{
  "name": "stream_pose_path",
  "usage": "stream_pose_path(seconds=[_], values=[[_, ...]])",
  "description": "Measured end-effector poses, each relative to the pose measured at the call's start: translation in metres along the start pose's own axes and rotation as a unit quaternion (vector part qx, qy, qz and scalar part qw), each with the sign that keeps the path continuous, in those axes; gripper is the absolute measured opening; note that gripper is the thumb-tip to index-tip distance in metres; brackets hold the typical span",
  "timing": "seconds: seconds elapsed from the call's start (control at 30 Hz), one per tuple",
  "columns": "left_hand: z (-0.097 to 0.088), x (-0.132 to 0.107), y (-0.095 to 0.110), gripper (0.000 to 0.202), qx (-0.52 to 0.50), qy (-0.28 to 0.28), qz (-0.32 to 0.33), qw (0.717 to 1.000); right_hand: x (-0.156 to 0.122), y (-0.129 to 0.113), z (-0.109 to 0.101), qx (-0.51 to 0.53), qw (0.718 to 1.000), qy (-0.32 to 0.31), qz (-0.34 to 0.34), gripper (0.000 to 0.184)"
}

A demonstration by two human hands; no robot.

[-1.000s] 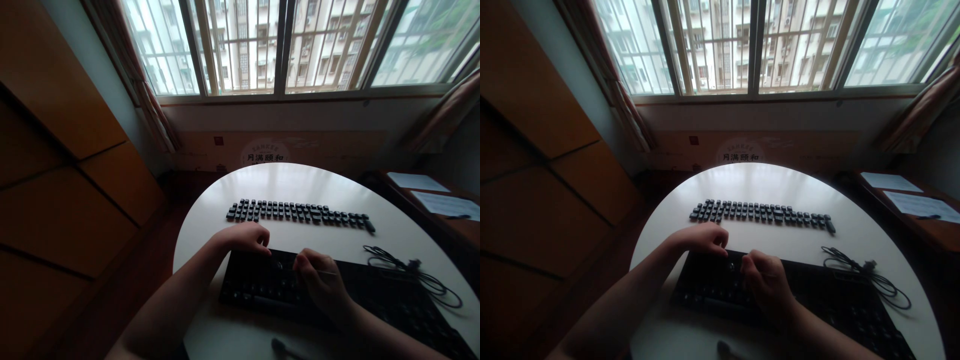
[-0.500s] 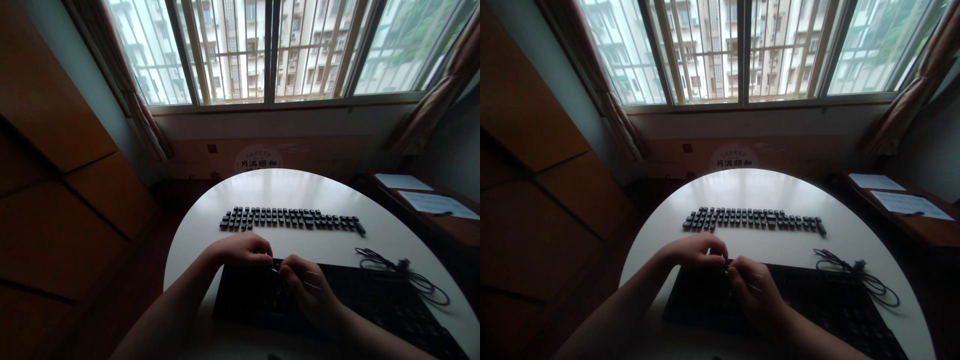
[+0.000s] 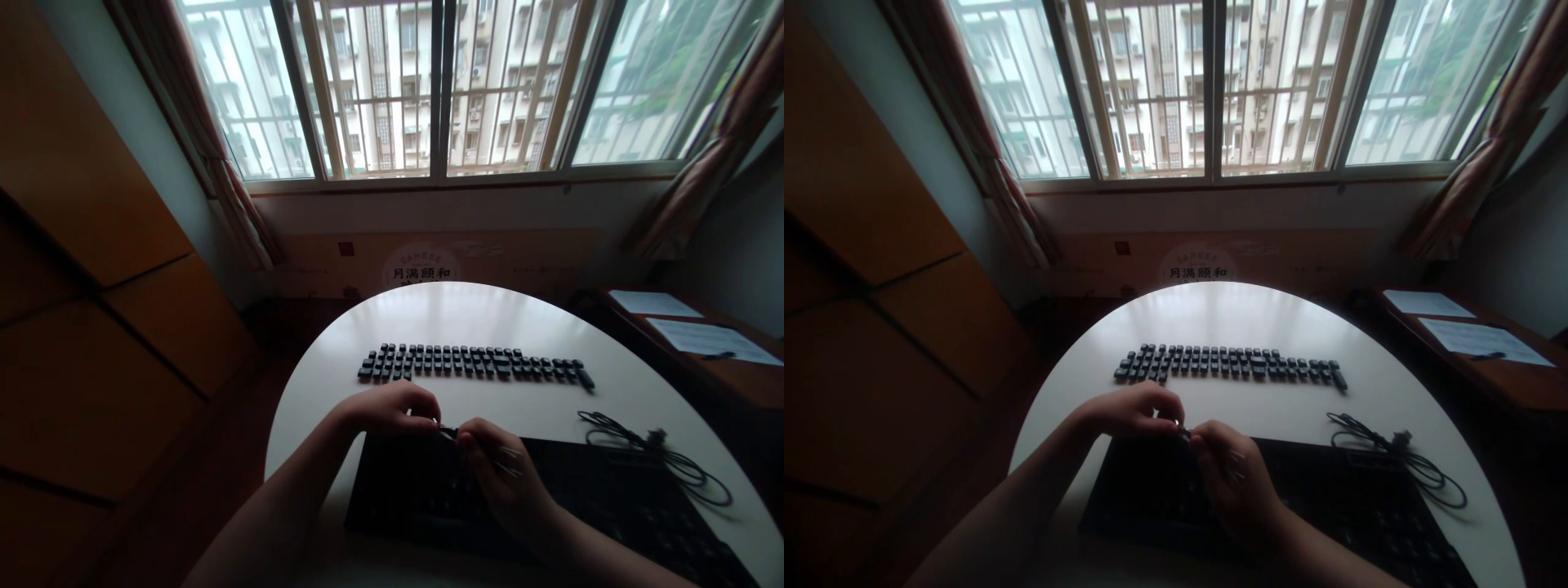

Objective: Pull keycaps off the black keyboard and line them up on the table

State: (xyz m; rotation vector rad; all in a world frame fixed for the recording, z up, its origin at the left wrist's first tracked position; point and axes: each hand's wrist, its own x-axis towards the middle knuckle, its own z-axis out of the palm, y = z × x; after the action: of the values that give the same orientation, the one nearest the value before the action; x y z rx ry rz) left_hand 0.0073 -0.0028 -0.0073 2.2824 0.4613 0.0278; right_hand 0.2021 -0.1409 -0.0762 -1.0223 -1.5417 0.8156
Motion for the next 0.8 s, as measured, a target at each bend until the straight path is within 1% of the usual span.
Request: stream_pose_path(seconds=[0.3,0.5,0.63,0.73,0.8], values=[[-0.001,-0.002,0.001,0.017,-0.026,0.021,-0.012,0.999,0.002,0.002,0.001,-0.006,1.0,0.005,-0.008,0.03],[-0.001,-0.002,-0.005,0.016,-0.036,0.038,-0.018,0.998,0.001,0.003,0.001,-0.005,1.0,0.011,-0.001,0.03],[-0.002,-0.002,-0.011,0.015,-0.044,0.077,-0.04,0.995,0.001,0.003,0.0,-0.013,1.0,0.013,-0.003,0.031],[-0.003,-0.002,-0.016,0.014,-0.03,0.118,-0.06,0.991,0.001,0.001,-0.001,-0.015,1.0,0.001,-0.009,0.031],[-0.004,-0.002,-0.019,0.013,-0.023,0.135,-0.069,0.988,0.0,-0.001,-0.001,-0.021,1.0,-0.004,-0.011,0.032]])
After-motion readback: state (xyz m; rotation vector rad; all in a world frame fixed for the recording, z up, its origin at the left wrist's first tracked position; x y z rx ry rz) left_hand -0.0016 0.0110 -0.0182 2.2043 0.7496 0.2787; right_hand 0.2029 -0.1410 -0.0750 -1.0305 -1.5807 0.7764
